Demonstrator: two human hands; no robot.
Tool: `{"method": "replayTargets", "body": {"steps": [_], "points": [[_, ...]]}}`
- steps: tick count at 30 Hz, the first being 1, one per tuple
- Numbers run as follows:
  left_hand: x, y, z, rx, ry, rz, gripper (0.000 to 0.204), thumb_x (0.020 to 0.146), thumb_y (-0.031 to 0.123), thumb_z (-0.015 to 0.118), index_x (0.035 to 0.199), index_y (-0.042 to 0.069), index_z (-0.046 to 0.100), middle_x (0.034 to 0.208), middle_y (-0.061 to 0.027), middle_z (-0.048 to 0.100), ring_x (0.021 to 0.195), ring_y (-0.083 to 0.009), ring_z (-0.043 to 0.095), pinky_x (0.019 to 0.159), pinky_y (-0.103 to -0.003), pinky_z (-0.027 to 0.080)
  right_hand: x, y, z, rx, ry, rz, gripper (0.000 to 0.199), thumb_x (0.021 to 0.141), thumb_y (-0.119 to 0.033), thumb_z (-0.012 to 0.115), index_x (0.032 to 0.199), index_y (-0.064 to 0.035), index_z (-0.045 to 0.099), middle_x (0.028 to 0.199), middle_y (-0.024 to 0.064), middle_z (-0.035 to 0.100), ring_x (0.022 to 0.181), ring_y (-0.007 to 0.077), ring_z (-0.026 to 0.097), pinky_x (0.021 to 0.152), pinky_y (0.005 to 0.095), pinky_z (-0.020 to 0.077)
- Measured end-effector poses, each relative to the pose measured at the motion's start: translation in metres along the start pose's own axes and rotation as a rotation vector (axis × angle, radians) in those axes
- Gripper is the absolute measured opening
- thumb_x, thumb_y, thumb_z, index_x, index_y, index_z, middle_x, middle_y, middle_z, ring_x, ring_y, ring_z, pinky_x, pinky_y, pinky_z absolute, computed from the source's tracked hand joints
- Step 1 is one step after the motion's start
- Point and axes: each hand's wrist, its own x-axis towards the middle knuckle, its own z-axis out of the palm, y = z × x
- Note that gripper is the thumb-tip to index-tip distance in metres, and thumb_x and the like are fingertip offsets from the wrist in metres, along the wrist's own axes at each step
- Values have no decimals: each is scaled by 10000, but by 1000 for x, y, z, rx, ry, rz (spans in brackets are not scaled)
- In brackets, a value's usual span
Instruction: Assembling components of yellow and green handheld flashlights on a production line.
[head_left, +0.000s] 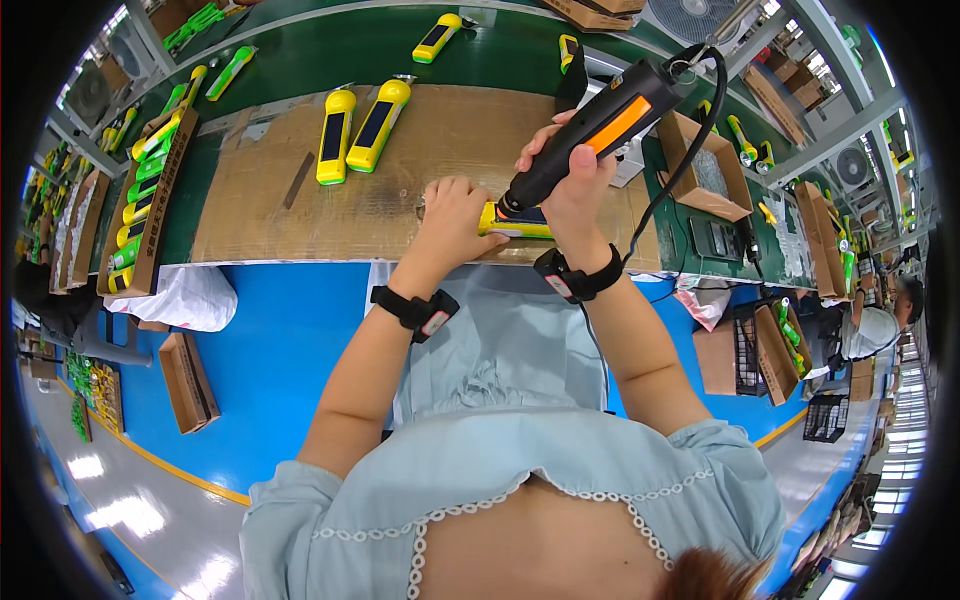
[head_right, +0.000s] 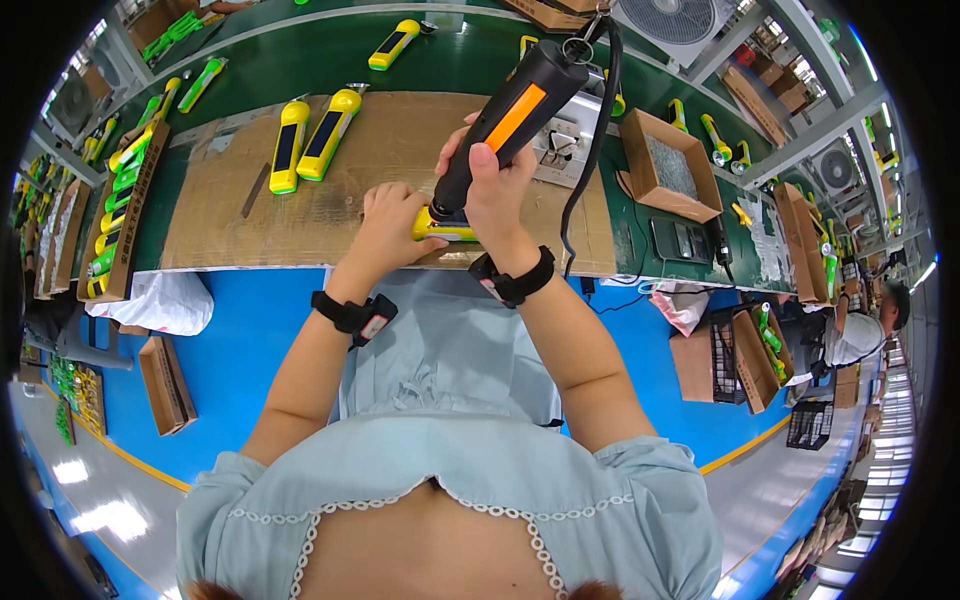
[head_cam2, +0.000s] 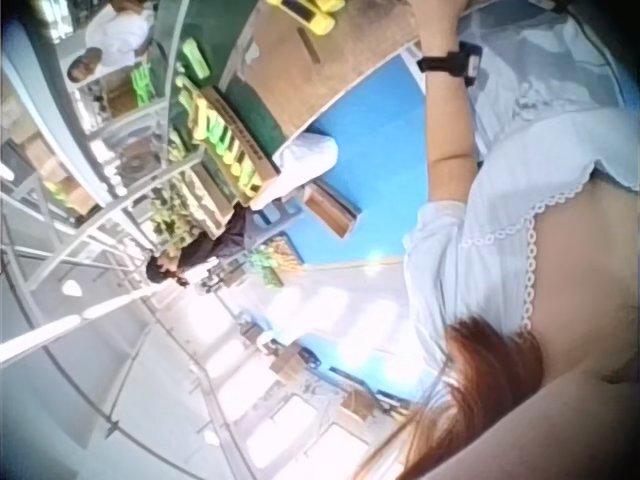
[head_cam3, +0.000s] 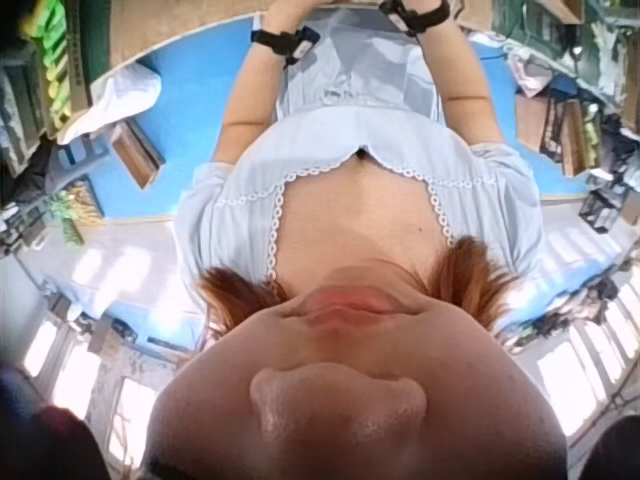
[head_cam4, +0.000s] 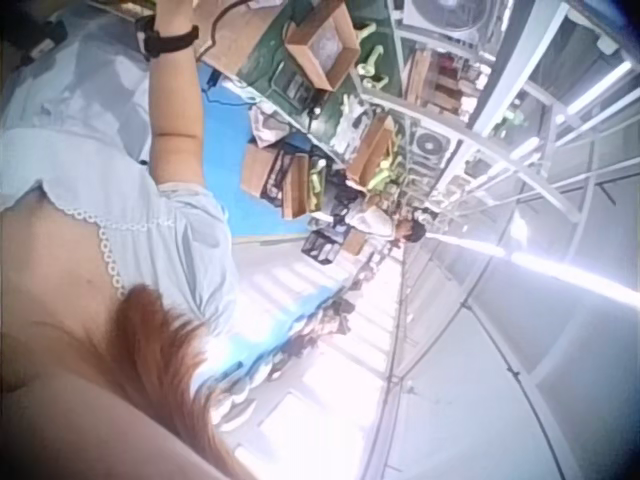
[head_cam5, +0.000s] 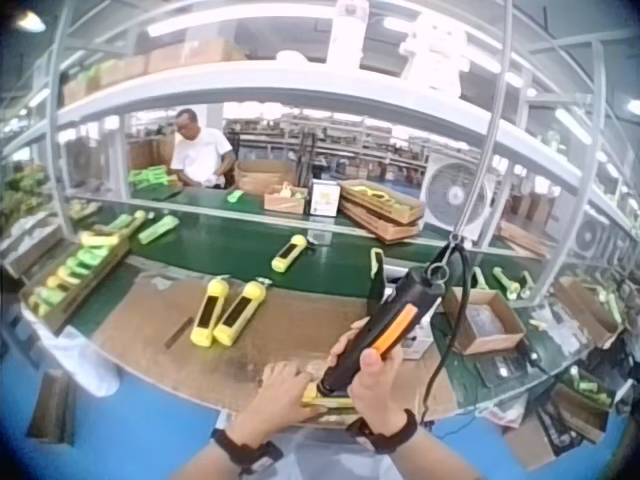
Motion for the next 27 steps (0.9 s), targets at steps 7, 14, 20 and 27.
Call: {"method": "replayTargets", "body": {"steps": [7,14,20,27], "points": [[4,-1,-1,-19,-23,7,469,578,284,807,937,76,589,923,-91,548,1007,-300,487,915,-431,322,-6,14,3,-70,-15,19,469,839,-389,664,1032,-13,461,744,110,594,605,159,580,545,266,473],[4,-3,6,-2,30,23,456,531,279,829,887,82,625,882,-75,555,966,-271,513,908,-410,337,-6,16,7,-45,-91,52,491,811,-403,693,992,-17,449,719,81,553,594,149,574,529,263,472],[5,-3,6,-11,43,20,457,531,279,827,874,76,604,880,-81,547,963,-275,512,914,-422,337,-4,12,8,-199,-80,66,567,809,-534,620,936,-3,466,708,108,565,599,181,581,543,284,478],[2,4,4,15,7,25,511,529,313,832,920,77,603,929,-80,542,979,-283,510,927,-427,331,-3,9,1,7,-102,90,507,794,-427,701,967,-8,473,712,100,576,583,166,576,519,273,473]]}}
